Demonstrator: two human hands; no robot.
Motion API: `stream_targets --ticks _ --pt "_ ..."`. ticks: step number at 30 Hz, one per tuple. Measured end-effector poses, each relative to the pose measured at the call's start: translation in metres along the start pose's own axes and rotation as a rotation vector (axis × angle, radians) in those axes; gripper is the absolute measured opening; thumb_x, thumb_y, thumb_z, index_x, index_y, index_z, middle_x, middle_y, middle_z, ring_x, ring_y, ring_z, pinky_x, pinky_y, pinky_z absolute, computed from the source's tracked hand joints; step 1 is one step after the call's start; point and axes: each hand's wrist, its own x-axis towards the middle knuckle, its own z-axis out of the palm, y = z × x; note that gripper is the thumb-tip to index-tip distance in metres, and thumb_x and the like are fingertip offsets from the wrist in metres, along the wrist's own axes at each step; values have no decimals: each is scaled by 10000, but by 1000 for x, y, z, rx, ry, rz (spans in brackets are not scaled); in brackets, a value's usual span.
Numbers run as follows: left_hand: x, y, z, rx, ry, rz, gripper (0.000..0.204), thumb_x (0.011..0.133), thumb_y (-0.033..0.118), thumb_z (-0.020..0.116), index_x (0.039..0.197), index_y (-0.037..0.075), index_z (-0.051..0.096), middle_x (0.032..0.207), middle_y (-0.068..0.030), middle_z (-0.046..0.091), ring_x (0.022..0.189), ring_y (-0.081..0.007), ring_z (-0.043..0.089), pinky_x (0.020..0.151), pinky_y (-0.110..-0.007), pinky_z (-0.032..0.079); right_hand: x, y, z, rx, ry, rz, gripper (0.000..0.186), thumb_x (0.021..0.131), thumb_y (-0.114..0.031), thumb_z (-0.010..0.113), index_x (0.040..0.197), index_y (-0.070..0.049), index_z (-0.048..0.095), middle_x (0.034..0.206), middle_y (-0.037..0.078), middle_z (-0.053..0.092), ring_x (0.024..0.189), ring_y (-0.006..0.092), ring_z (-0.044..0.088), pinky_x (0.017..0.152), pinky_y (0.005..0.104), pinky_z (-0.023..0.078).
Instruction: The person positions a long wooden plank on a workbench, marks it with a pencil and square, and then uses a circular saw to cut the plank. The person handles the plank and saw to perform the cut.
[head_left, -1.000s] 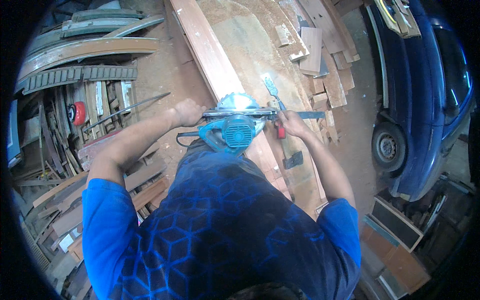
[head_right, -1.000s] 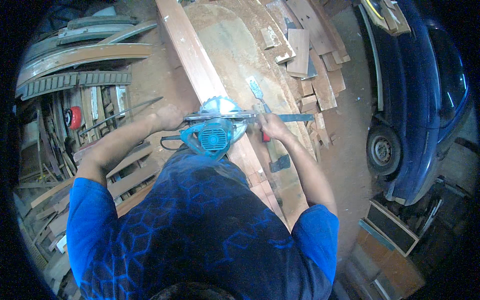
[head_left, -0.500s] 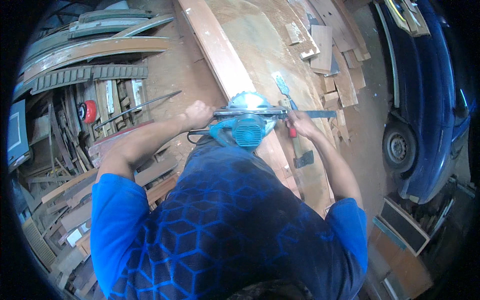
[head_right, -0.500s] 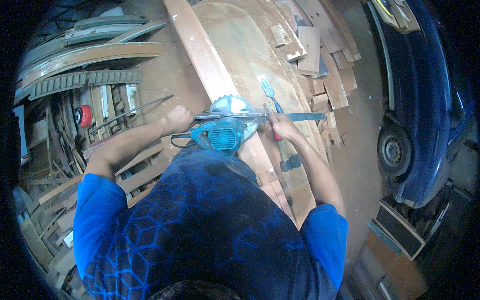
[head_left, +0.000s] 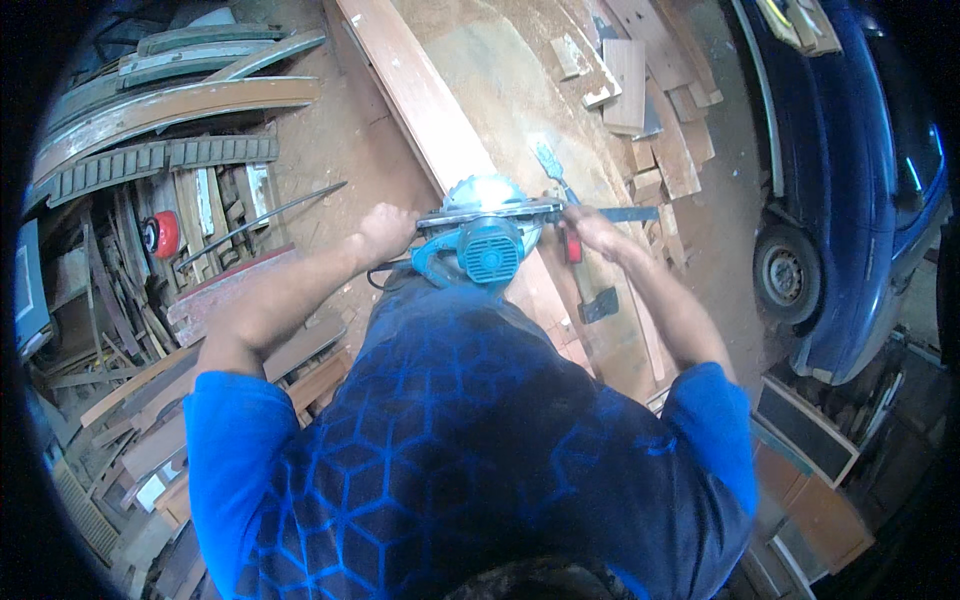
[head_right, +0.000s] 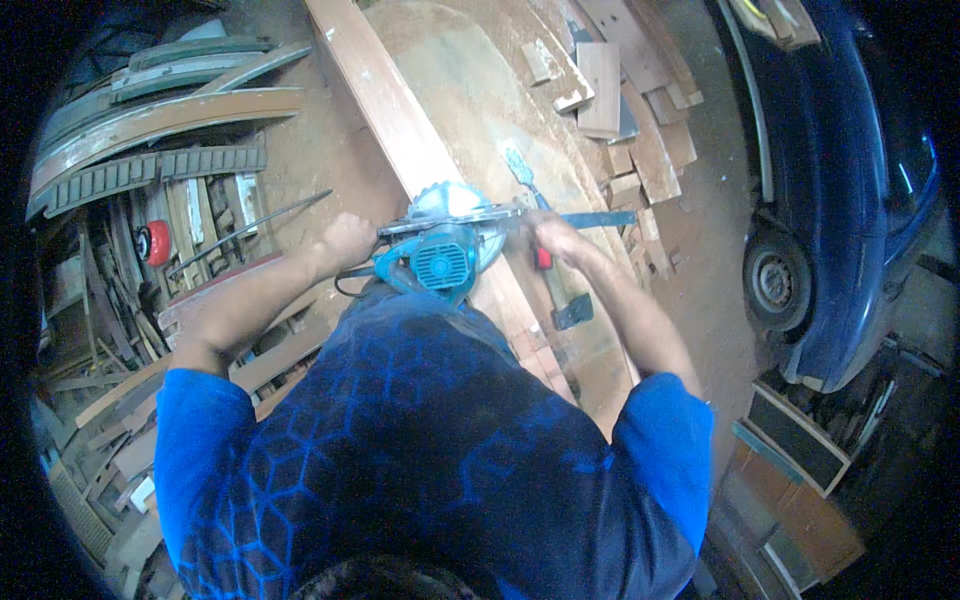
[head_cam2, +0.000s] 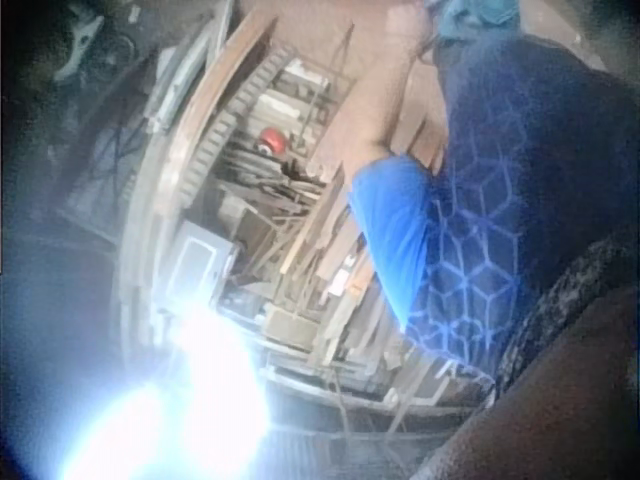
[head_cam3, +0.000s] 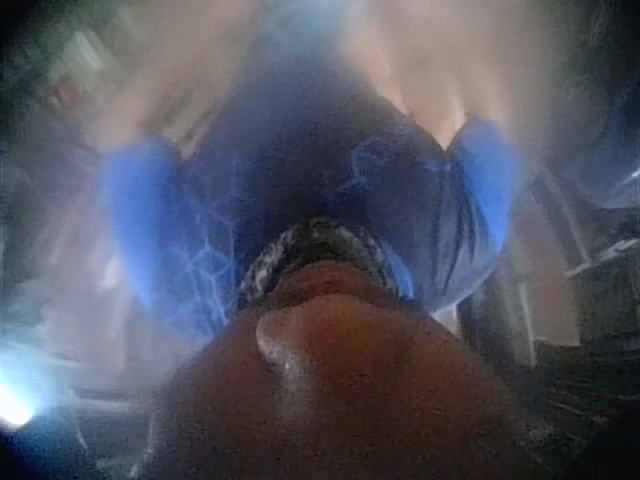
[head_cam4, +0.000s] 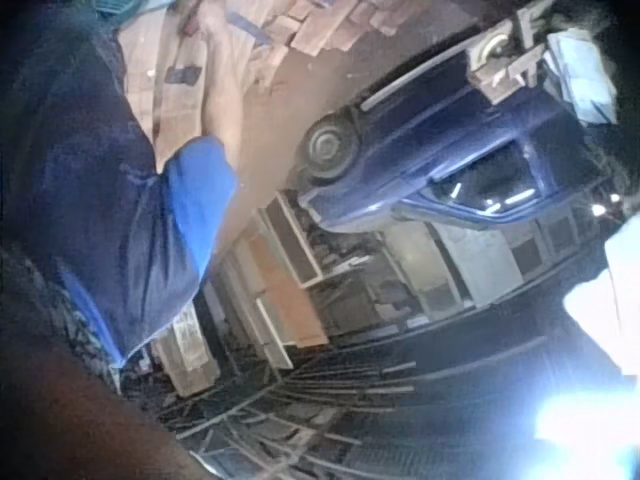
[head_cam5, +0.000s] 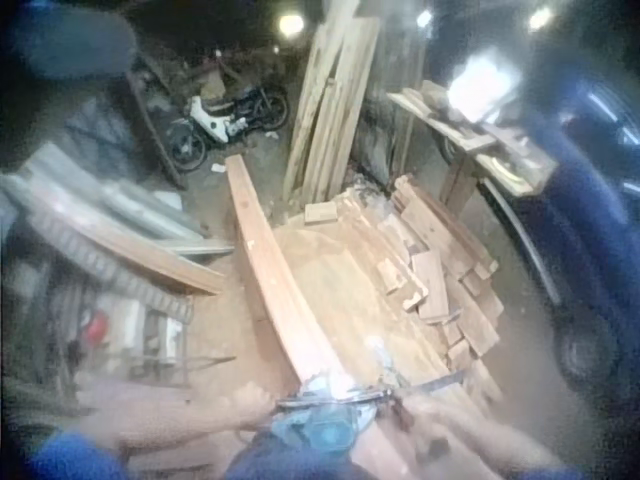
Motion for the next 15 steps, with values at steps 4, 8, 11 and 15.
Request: stream_targets --ticks 4,8,11,15 --pt "-6 -11 3 -307 208 6 259 921 210 582 1051 6 673 863 -195 729 864 -308 733 755 -431 565 -29 -15 15 -30 110 182 637 1047 -528 429 1248 55 590 998 160 686 779 191 655 700 337 541" --pt "30 -43 69 -1441 -30 -277 436 986 354 569 1248 15 649 1106 -130 725 1007 -256 674 867 -423 529 -99 -92 59 239 155 165 781 1014 -620 455 1402 56 483 1126 236 679 822 251 717 642 353 607" --pt "43 -31 75 -1598 -25 -478 526 1040 473 470 1271 31 637 1169 -109 699 1054 -223 624 871 -423 493 -103 -116 91 186 106 54 873 982 -680 469 1468 42 405 1221 247 635 809 258 710 637 348 614" --pt "38 -3 68 -1786 -61 -236 440 1022 450 472 1179 99 685 1102 -63 687 968 -205 616 788 -410 539 -91 -115 127 283 178 -3 859 917 -636 622 1486 -18 441 1282 190 626 900 260 715 671 355 622"
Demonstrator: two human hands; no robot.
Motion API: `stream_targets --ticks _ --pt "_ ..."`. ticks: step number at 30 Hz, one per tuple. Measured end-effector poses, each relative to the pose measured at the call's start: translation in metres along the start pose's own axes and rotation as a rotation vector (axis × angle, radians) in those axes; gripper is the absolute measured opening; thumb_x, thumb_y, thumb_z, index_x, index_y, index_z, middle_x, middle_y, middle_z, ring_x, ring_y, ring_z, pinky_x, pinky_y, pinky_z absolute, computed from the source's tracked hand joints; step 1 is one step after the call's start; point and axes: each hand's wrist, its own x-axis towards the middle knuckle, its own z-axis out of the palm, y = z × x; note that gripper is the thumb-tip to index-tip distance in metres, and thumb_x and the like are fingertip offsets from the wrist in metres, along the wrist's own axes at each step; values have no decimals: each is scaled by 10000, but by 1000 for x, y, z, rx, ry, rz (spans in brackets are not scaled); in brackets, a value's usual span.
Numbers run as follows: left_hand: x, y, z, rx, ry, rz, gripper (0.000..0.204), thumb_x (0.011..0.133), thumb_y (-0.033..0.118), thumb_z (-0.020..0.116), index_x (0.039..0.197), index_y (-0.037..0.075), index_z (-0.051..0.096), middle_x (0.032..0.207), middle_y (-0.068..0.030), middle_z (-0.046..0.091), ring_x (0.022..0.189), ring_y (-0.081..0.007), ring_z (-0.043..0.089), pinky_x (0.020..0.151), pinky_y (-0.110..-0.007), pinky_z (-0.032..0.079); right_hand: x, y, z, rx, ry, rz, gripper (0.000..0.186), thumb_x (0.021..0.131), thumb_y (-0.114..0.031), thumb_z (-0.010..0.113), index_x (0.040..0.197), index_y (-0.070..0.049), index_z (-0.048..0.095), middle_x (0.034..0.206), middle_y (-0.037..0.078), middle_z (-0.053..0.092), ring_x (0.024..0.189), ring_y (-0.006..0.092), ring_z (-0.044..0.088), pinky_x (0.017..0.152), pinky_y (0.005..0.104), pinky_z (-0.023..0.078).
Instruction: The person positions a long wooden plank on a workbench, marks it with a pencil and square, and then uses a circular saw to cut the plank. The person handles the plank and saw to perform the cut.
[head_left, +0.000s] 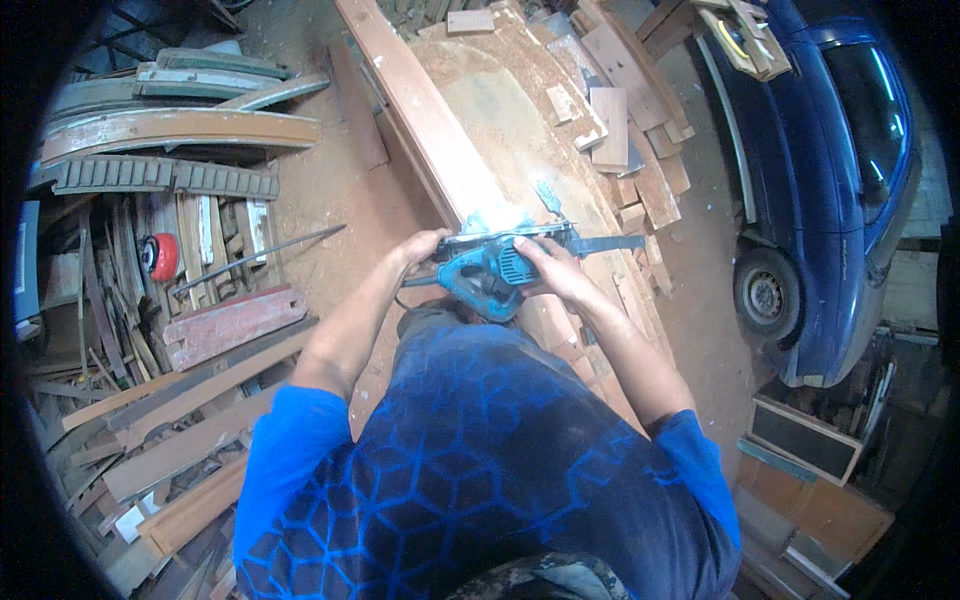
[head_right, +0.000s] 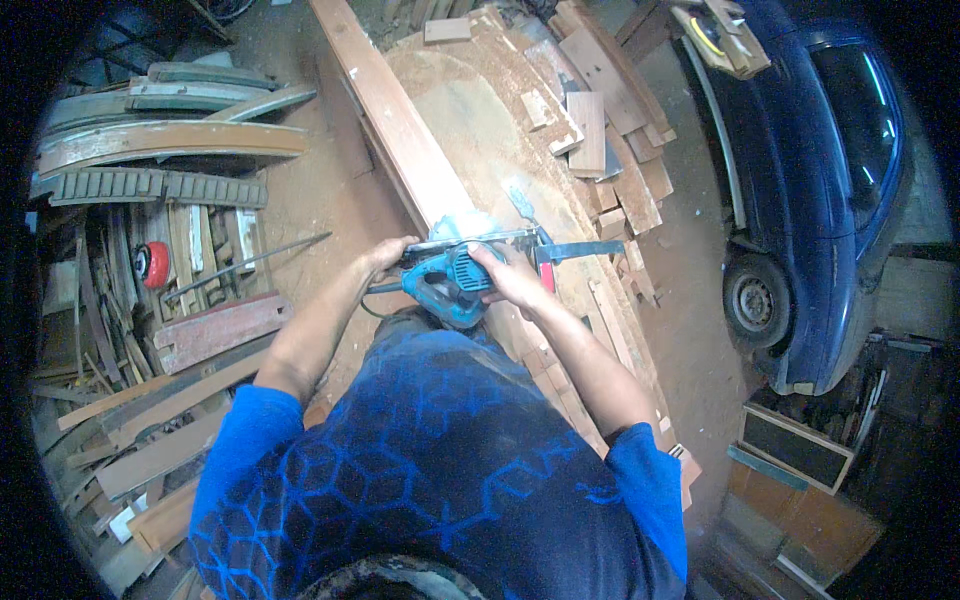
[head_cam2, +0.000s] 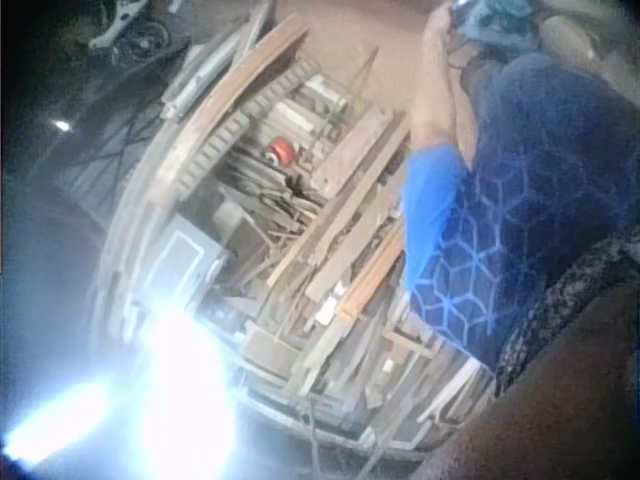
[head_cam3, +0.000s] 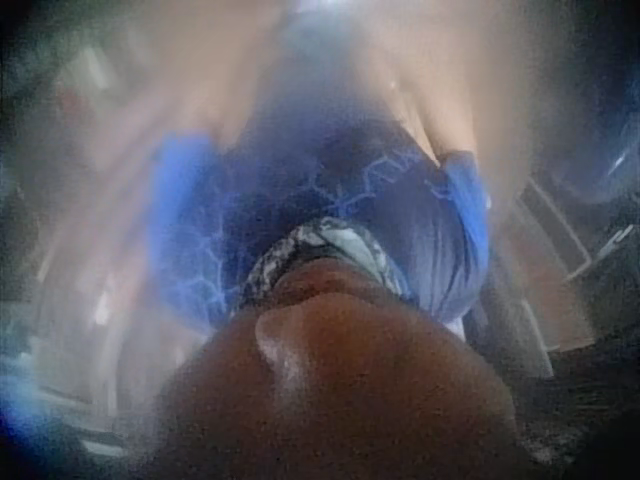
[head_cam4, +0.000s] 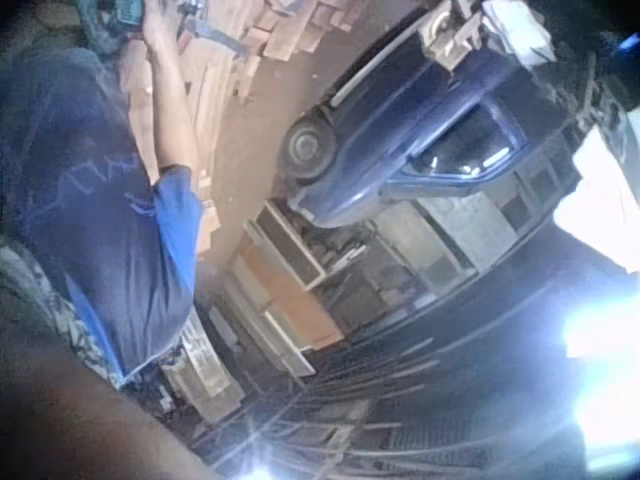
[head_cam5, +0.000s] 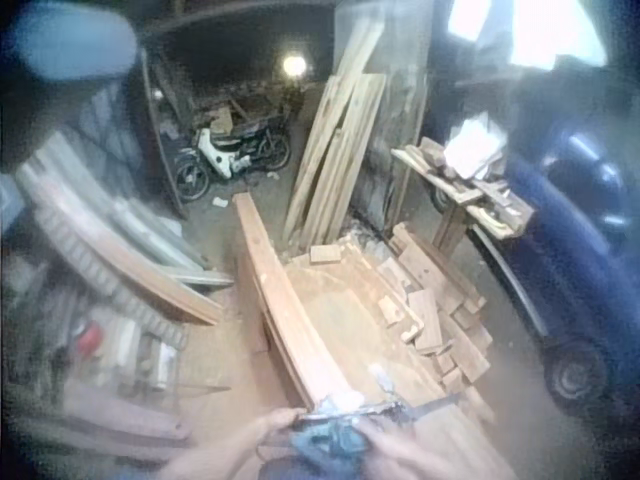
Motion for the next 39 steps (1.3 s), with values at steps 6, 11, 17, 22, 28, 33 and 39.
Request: stream_targets --ticks 6,11,17,22,28,33,39 --pt "-63 7 15 -192 215 -80 325 934 367 641 1133 111 672 1143 -100 665 1164 -279 570 1039 -728 375 1 62 -33 77 120 -203 573 908 -312 592 1393 -9 556 1319 162 599 1190 255 591 964 418 526" --pt "-149 58 82 -198 546 227 483 915 160 725 1306 -2 492 1140 -118 661 1061 -206 619 929 -448 518 50 134 -37 432 168 -351 537 966 -325 532 1394 -1 551 1381 138 560 1239 229 553 1073 377 431" --pt "-121 27 124 95 601 518 470 958 305 682 1283 -1 536 1219 -218 641 1142 -277 628 987 -422 499 92 143 -44 595 300 -395 517 1074 -392 429 1369 10 565 1392 141 603 1316 239 544 1134 373 390" --pt "-95 38 136 493 533 848 382 859 290 724 1129 38 625 1210 -206 619 1141 -336 593 990 -417 472 82 174 -56 259 369 -291 443 1053 -292 513 1317 47 619 1268 152 665 1174 217 608 1026 341 450" --pt "-79 32 130 177 185 788 304 1031 327 570 1154 56 626 1014 1 618 961 -82 570 833 -260 474 68 183 -77 237 387 -259 388 1023 -272 583 1290 4 636 1137 109 698 1056 193 631 934 340 477" --pt "-90 4 174 294 310 750 341 969 369 665 1006 32 691 977 -126 691 939 -205 652 887 -335 497 -1 148 -60 -33 708 -624 320 1017 -264 613 1074 39 701 948 105 726 852 156 669 763 309 527" --pt "-83 -4 201 336 483 861 336 961 347 671 987 12 683 928 -193 677 912 -319 670 839 -402 514 -92 108 -26 -404 580 -717 302 989 -270 634 1012 21 710 908 233 712 850 356 709 753 426 541"
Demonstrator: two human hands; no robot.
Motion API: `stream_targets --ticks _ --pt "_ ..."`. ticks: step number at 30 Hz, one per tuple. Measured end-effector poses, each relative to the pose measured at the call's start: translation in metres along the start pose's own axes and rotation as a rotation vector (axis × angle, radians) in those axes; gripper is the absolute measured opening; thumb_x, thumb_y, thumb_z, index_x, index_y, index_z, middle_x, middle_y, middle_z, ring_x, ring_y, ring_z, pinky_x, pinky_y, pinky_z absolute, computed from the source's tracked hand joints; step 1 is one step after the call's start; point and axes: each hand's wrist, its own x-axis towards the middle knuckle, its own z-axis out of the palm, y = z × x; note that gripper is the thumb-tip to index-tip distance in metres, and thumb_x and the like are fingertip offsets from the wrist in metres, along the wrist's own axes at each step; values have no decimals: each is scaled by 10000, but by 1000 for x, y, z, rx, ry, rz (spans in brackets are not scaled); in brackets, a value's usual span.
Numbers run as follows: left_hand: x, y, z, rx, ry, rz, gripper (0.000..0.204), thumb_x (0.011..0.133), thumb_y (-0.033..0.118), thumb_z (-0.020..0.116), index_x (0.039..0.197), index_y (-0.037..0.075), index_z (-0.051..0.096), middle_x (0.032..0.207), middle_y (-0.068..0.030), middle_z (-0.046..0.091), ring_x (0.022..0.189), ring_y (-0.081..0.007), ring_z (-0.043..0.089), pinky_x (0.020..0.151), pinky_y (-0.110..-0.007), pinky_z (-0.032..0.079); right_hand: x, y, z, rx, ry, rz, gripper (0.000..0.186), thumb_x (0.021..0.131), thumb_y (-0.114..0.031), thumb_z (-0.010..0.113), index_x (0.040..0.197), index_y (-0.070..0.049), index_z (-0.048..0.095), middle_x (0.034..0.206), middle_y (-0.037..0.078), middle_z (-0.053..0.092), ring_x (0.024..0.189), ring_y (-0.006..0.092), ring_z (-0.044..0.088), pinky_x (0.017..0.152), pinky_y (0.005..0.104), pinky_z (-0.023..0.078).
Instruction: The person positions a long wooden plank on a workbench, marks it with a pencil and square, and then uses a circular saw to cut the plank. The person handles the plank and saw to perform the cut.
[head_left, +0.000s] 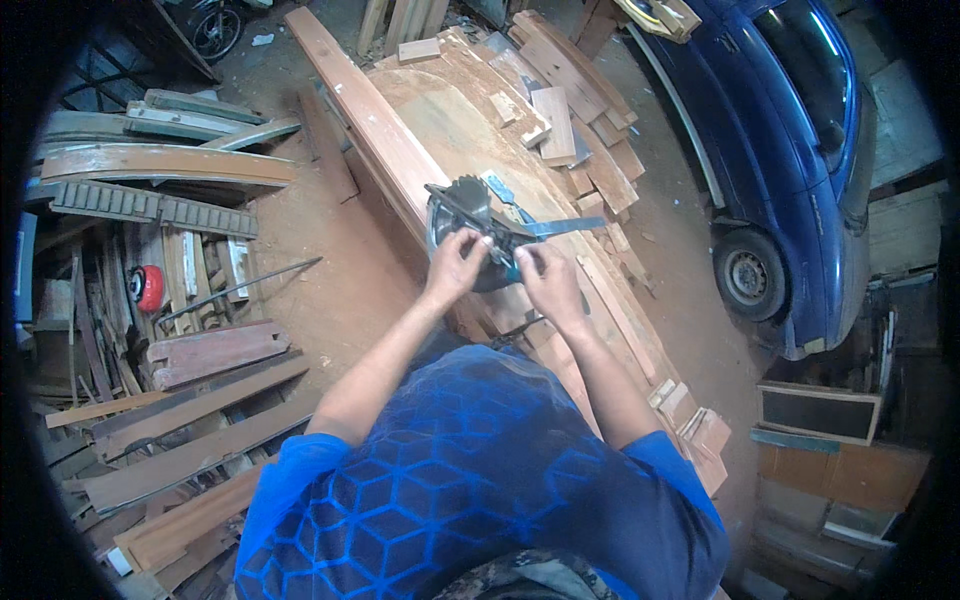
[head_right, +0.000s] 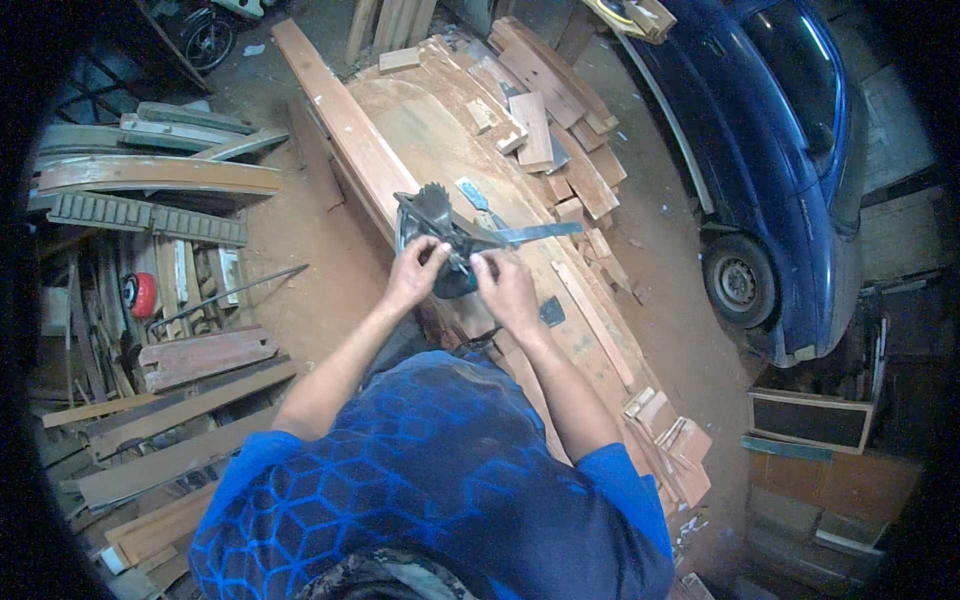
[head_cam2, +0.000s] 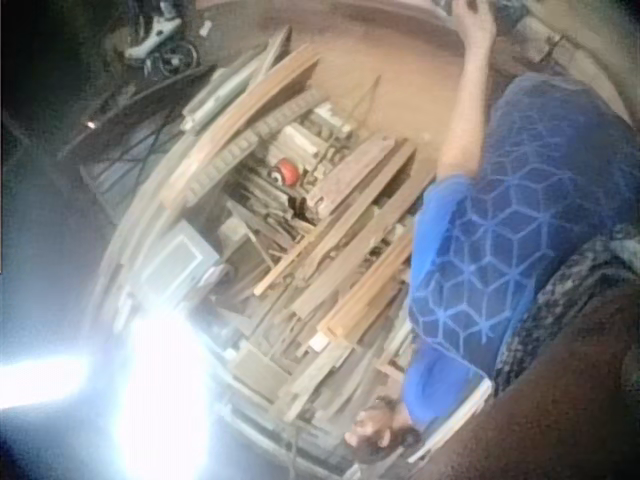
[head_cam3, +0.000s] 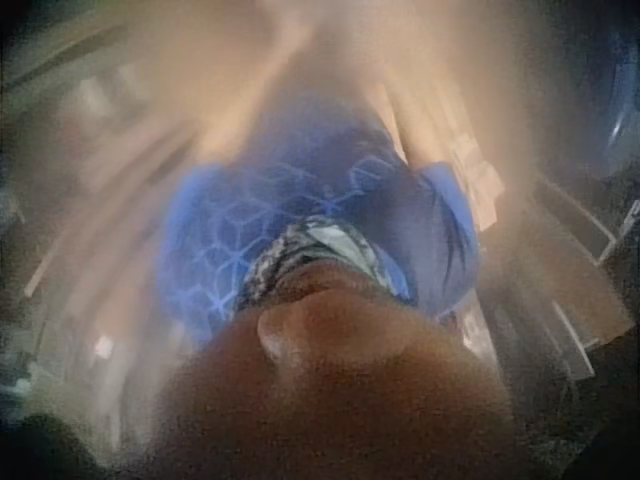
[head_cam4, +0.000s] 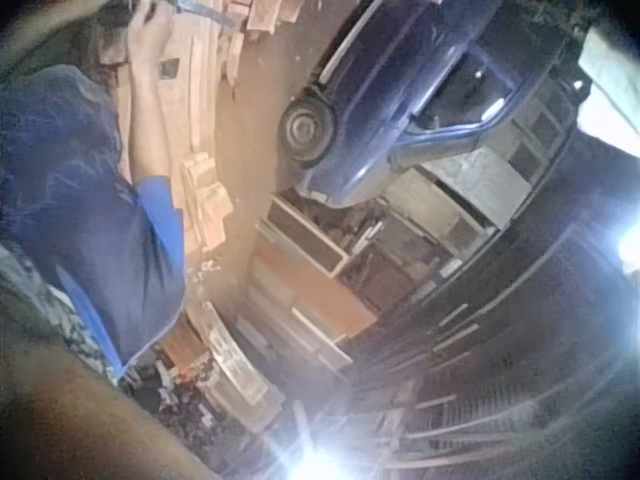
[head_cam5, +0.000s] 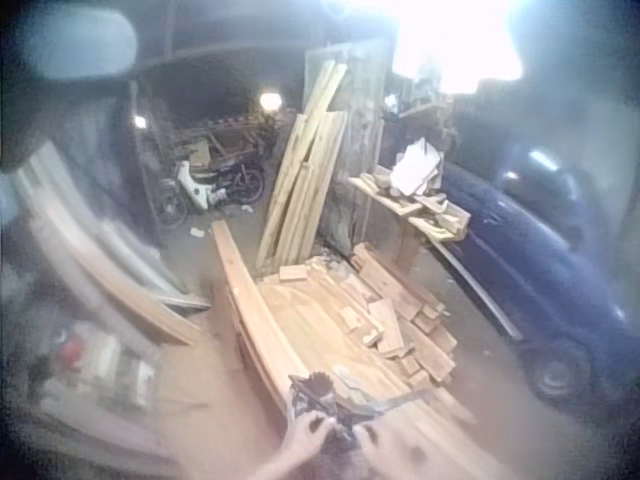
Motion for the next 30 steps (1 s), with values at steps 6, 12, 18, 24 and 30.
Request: stream_targets --ticks 6,12,18,24,30 --pt "6 5 -10 -11 -61 -13 359 959 375 678 1006 20 691 975 -162 710 928 -261 685 859 -368 514 -7 8 6 -213 -18 -6 284 987 -252 615 1112 1 655 1047 262 659 949 449 652 811 503 525" --pt "6 0 -9 -4 -58 2 358 961 376 676 995 21 687 942 -152 716 909 -248 685 843 -357 514 11 28 8 -539 -4 -324 293 980 -266 615 1075 7 565 997 225 617 884 420 640 738 501 522" --pt "7 2 -10 -59 -72 1 344 963 369 687 985 25 677 884 -113 717 833 -190 675 797 -333 518 27 22 0 -859 -128 -616 282 935 -310 644 895 -38 583 833 125 580 801 291 620 708 404 490" --pt "8 2 -12 -34 -109 18 388 980 414 642 1001 28 660 876 -130 700 835 -224 670 794 -352 512 48 36 -2 -1066 -174 -925 294 964 -344 586 835 -80 598 799 83 572 746 226 587 672 355 438" --pt "4 2 -10 41 -102 47 364 989 389 623 1002 26 628 917 -179 678 924 -335 651 850 -419 492 66 46 -6 -1065 -255 -1095 320 966 -357 580 795 -86 591 746 61 554 698 212 576 664 346 428"
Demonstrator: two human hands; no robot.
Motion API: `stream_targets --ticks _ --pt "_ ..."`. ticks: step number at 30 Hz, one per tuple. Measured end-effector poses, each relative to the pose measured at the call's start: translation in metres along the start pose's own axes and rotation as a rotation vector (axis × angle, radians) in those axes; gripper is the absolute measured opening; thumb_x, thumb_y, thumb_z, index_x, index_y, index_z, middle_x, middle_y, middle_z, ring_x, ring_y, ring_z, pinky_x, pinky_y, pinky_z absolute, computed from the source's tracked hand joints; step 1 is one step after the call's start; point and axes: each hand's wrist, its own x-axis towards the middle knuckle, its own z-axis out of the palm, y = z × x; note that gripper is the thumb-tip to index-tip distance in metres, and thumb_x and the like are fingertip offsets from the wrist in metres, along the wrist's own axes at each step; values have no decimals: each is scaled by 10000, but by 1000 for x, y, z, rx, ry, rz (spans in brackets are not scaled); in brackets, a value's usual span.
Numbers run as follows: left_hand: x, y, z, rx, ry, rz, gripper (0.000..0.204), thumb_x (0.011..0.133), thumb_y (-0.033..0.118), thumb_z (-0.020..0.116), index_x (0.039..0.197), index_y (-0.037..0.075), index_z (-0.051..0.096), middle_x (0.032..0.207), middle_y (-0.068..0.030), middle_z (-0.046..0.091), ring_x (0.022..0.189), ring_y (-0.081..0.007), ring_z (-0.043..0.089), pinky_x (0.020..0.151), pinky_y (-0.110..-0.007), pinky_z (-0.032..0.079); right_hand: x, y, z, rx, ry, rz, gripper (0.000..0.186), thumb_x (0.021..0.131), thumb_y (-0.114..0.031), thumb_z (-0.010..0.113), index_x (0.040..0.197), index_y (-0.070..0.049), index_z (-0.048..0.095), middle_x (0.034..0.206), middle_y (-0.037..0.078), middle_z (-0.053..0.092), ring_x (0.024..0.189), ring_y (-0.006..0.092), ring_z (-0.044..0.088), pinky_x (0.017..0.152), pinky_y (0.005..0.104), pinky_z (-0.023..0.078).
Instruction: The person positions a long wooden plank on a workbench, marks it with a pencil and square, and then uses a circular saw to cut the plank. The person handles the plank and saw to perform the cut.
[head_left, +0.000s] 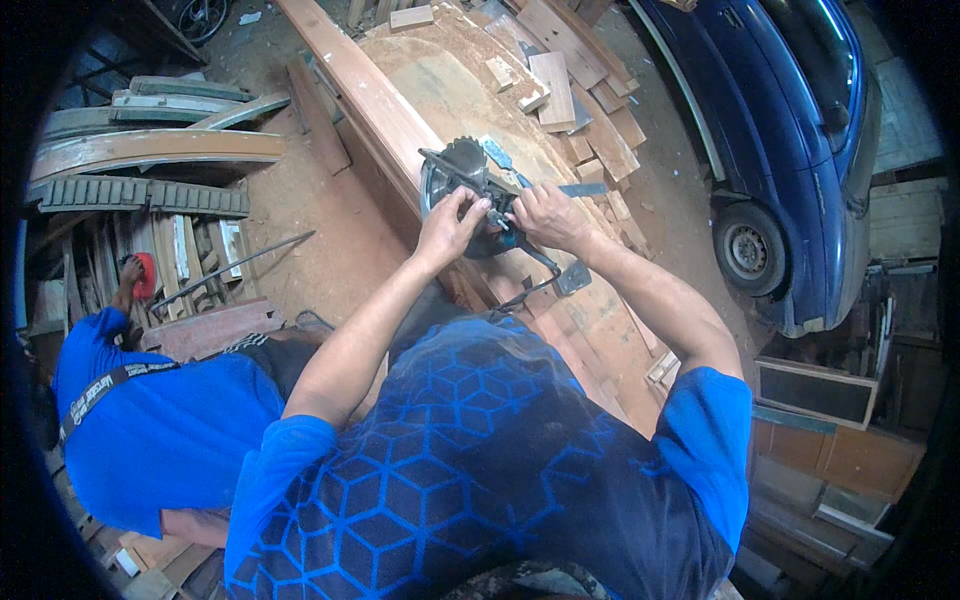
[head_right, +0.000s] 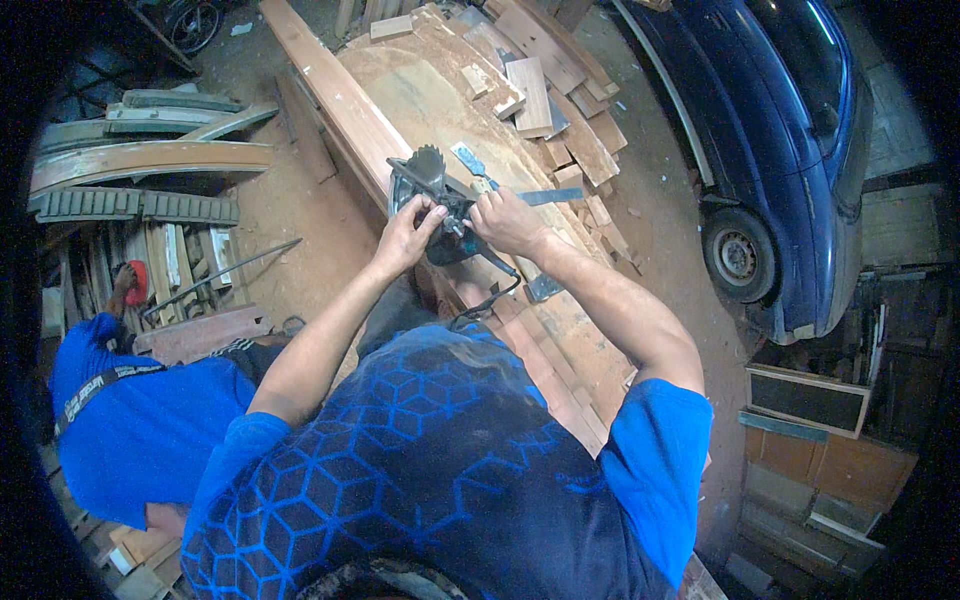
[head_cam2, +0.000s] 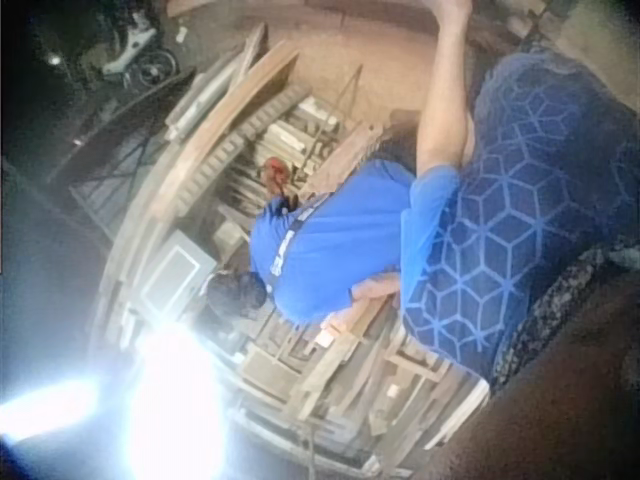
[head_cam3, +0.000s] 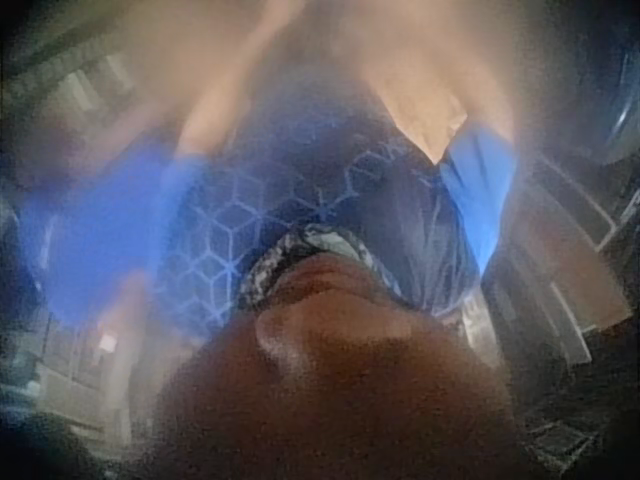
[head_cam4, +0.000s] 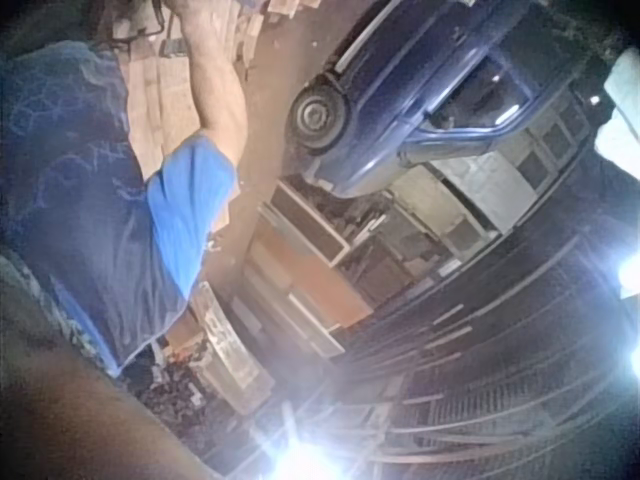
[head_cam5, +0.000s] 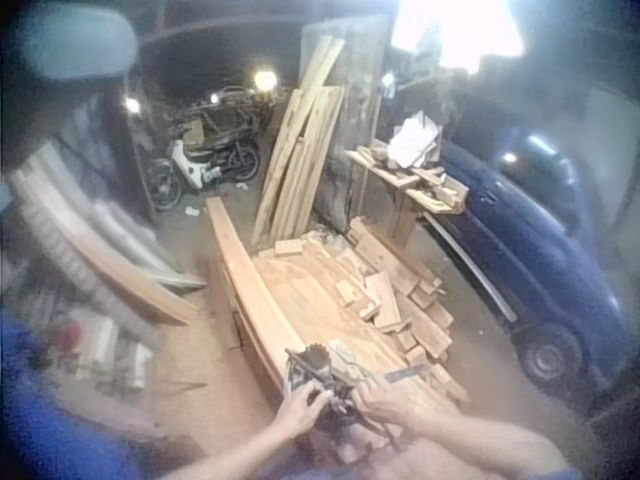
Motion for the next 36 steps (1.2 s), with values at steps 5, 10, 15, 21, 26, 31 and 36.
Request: stream_targets --ticks 5,10,15,21,26,31,36 --pt "0 -1 -1 20 4 20 352 996 387 617 1004 36 622 925 -182 675 935 -359 642 845 -429 489 -1 2 4 21 79 1 335 955 -371 598 780 -86 585 732 60 550 682 213 575 649 344 431" --pt "2 6 -5 44 -51 23 366 1001 391 607 1003 25 613 939 -192 670 944 -362 642 840 -436 489 -6 -6 3 97 93 148 353 959 -382 592 782 -77 593 742 84 582 699 248 595 661 382 453" --pt "9 5 -15 169 -40 58 395 1019 387 586 948 2 640 869 -194 622 893 -381 614 814 -452 476 -3 -46 -40 550 -4 808 503 991 -452 586 811 17 616 694 124 654 589 290 631 562 424 491" --pt "17 12 -20 184 -25 202 348 988 325 648 872 -3 658 862 -196 614 848 -376 610 764 -445 480 22 -60 -47 1989 -162 1365 473 1020 -466 565 892 -16 636 663 28 632 486 114 569 458 256 432" --pt "8 13 -18 168 50 245 288 955 286 687 871 11 669 880 -185 633 854 -380 635 739 -457 494 32 -63 -34 2235 -244 1406 333 1011 -366 591 882 -61 624 671 17 617 524 106 573 448 246 416" --pt "9 18 -13 234 79 262 283 957 281 682 867 13 673 890 -183 644 845 -392 644 727 -463 502 40 -49 -28 1558 -394 1222 201 957 -222 595 854 -56 641 683 54 652 601 162 656 540 328 506" --pt "15 15 -15 279 78 284 314 961 306 672 853 12 675 868 -183 650 829 -395 647 716 -472 507 37 -67 -35 362 -231 582 208 875 -193 636 870 14 622 742 200 688 697 371 713 657 440 597"
